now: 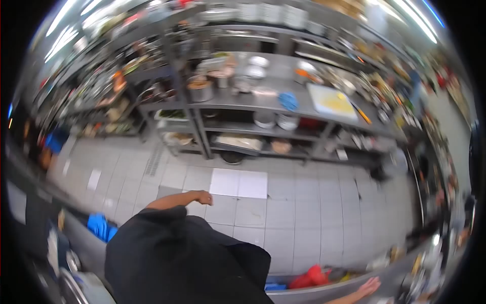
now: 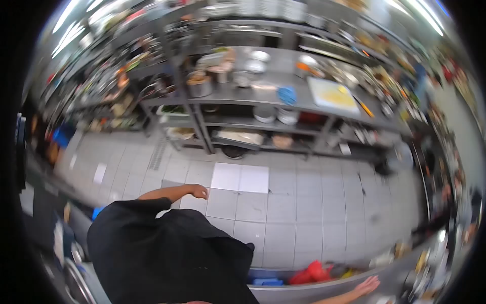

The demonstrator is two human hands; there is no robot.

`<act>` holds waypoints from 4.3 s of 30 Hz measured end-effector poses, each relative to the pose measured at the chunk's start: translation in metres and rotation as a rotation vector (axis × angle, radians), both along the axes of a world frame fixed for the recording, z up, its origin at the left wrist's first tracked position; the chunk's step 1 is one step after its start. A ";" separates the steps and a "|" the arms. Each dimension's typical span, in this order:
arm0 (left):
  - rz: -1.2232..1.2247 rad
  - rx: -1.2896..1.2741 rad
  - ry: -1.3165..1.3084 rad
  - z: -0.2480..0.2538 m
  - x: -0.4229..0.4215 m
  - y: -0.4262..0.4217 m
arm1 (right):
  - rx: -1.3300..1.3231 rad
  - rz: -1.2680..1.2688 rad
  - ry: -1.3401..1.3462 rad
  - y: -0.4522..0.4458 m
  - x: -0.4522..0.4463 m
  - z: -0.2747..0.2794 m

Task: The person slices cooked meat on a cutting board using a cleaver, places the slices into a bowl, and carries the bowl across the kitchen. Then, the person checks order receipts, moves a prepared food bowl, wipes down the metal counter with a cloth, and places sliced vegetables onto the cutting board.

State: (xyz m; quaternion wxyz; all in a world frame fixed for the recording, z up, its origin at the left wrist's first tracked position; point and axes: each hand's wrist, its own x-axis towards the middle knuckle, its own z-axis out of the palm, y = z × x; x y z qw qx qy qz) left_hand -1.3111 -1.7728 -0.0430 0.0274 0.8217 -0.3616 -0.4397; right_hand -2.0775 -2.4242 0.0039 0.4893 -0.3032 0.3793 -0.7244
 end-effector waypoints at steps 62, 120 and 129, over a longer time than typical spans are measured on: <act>2.102 -1.052 0.108 0.073 0.723 1.119 | -0.205 2.502 1.436 1.710 1.574 -0.014; 1.827 -1.256 0.473 0.197 1.555 1.680 | -0.892 2.150 1.159 2.072 2.250 0.080; 1.545 -1.503 0.546 0.164 1.573 1.681 | -0.203 2.268 1.061 2.086 2.283 0.092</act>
